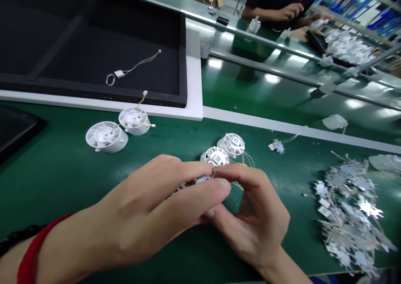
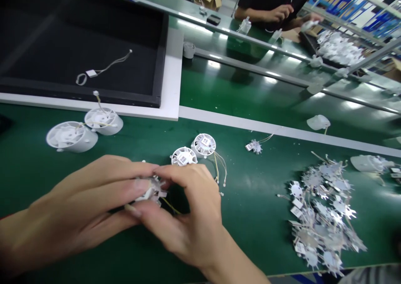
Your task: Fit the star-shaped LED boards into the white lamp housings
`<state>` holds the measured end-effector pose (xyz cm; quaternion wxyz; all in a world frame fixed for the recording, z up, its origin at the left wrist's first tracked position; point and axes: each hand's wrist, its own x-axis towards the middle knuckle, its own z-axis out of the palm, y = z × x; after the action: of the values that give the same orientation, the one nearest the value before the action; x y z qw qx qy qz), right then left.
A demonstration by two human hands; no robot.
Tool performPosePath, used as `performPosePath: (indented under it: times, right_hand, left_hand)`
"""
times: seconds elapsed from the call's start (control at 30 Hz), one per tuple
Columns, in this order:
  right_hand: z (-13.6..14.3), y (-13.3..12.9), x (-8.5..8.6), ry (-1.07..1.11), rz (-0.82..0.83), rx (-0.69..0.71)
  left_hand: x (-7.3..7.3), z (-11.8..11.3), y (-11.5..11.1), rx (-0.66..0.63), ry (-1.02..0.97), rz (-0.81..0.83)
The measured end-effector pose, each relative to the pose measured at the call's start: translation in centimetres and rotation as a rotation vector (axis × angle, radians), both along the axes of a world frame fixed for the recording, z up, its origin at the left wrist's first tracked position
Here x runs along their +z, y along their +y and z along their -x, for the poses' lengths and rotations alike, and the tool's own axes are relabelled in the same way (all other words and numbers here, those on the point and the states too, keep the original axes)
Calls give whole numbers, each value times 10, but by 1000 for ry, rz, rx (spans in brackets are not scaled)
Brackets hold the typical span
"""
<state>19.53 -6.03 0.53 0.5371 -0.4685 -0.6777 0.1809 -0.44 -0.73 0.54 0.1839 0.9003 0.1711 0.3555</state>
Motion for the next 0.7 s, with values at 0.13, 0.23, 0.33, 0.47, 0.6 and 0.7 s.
performPosePath:
  times: [0.13,0.23,0.33,0.47,0.6,0.7]
  right_hand:
    - [-1,-3,6,243,224,117]
    - [-5,-3,12,454,451,198]
    - [-10,-1,17,569,655,264]
    - [-15,2,18,587,734,262]
    - [-16,4,20,557,734,246]
    - [-15,4,22,472,663,218]
  left_hand:
    - [6,-3,3,6,-64,-7]
    - [9,-2,8,26,-69,53]
    - [9,2,10,47,-42,119]
    - [6,3,11,50,-65,190]
    - [7,2,13,41,-117,296]
    - [8,2,14,67,-176,363]
